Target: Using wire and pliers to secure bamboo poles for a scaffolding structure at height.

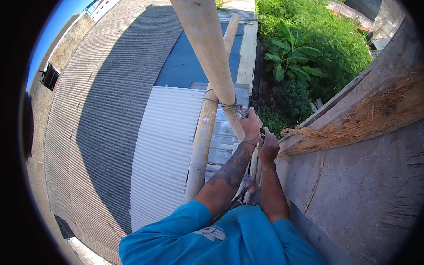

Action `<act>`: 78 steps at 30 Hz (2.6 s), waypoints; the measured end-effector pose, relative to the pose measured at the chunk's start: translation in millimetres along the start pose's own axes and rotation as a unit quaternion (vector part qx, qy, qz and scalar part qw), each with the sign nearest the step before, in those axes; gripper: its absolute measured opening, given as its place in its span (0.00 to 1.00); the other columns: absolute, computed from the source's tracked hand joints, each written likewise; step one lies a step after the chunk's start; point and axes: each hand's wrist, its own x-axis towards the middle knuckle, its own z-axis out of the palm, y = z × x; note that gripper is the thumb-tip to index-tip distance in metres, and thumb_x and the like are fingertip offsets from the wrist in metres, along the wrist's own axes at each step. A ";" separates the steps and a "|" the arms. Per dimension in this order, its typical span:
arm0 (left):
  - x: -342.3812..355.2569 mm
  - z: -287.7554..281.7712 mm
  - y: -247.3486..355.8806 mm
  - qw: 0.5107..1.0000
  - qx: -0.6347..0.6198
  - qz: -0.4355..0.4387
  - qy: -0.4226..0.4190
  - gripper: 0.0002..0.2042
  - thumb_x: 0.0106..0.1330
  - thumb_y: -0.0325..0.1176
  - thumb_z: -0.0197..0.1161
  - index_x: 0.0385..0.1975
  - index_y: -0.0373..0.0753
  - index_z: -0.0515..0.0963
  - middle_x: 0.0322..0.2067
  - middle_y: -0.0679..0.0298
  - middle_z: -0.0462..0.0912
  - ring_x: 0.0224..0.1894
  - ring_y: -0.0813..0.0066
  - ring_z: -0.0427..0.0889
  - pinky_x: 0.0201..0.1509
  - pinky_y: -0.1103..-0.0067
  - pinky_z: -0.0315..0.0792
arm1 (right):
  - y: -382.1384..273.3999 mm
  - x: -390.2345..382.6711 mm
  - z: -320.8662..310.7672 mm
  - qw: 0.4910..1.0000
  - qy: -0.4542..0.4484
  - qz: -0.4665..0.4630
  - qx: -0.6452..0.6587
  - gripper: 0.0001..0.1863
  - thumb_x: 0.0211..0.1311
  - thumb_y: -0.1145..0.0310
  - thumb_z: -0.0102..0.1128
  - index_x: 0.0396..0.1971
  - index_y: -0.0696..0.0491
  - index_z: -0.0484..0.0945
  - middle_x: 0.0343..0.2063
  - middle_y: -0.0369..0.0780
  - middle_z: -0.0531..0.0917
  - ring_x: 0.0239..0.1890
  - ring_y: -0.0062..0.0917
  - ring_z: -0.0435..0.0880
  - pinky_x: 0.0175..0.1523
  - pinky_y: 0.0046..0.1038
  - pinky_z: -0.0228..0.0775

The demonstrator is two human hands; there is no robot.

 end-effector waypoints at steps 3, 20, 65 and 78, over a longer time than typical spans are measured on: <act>-5.2 3.2 -1.2 0.896 0.356 0.203 0.171 0.14 0.59 0.40 0.58 0.22 0.32 0.76 0.18 0.55 0.79 0.19 0.56 0.77 0.25 0.68 0.71 | 2.2 -11.0 17.8 0.985 -0.022 -0.011 0.171 0.17 0.61 0.62 0.52 0.44 0.57 0.72 0.21 0.43 0.74 0.25 0.40 0.76 0.31 0.35 0.68; -18.7 -8.1 26.0 0.995 0.013 -0.025 -0.099 0.23 0.65 0.50 0.53 0.11 0.45 0.57 0.07 0.70 0.59 0.07 0.79 0.58 0.11 0.80 0.53 | -55.9 6.7 -35.3 0.986 0.150 -0.001 -0.069 0.13 0.57 0.58 0.52 0.34 0.53 0.74 0.26 0.38 0.75 0.30 0.31 0.75 0.36 0.32 0.64; -24.0 -77.9 177.2 0.666 0.634 0.379 -0.104 0.35 0.51 0.33 0.62 0.59 0.30 0.55 0.51 0.43 0.65 0.52 0.49 0.67 0.57 0.67 0.62 | 20.3 138.5 44.5 0.995 0.000 -0.085 0.058 0.14 0.43 0.62 0.67 0.15 0.54 0.73 0.19 0.41 0.70 0.29 0.35 0.73 0.32 0.35 0.63; 31.1 -27.3 -2.6 0.947 0.178 0.212 -0.162 0.21 0.54 0.43 0.67 0.36 0.32 0.70 0.36 0.61 0.75 0.37 0.76 0.74 0.43 0.80 0.69 | 16.7 106.6 36.6 0.965 -0.259 -0.050 0.013 0.07 0.52 0.67 0.54 0.28 0.54 0.77 0.32 0.48 0.79 0.38 0.41 0.77 0.43 0.39 0.68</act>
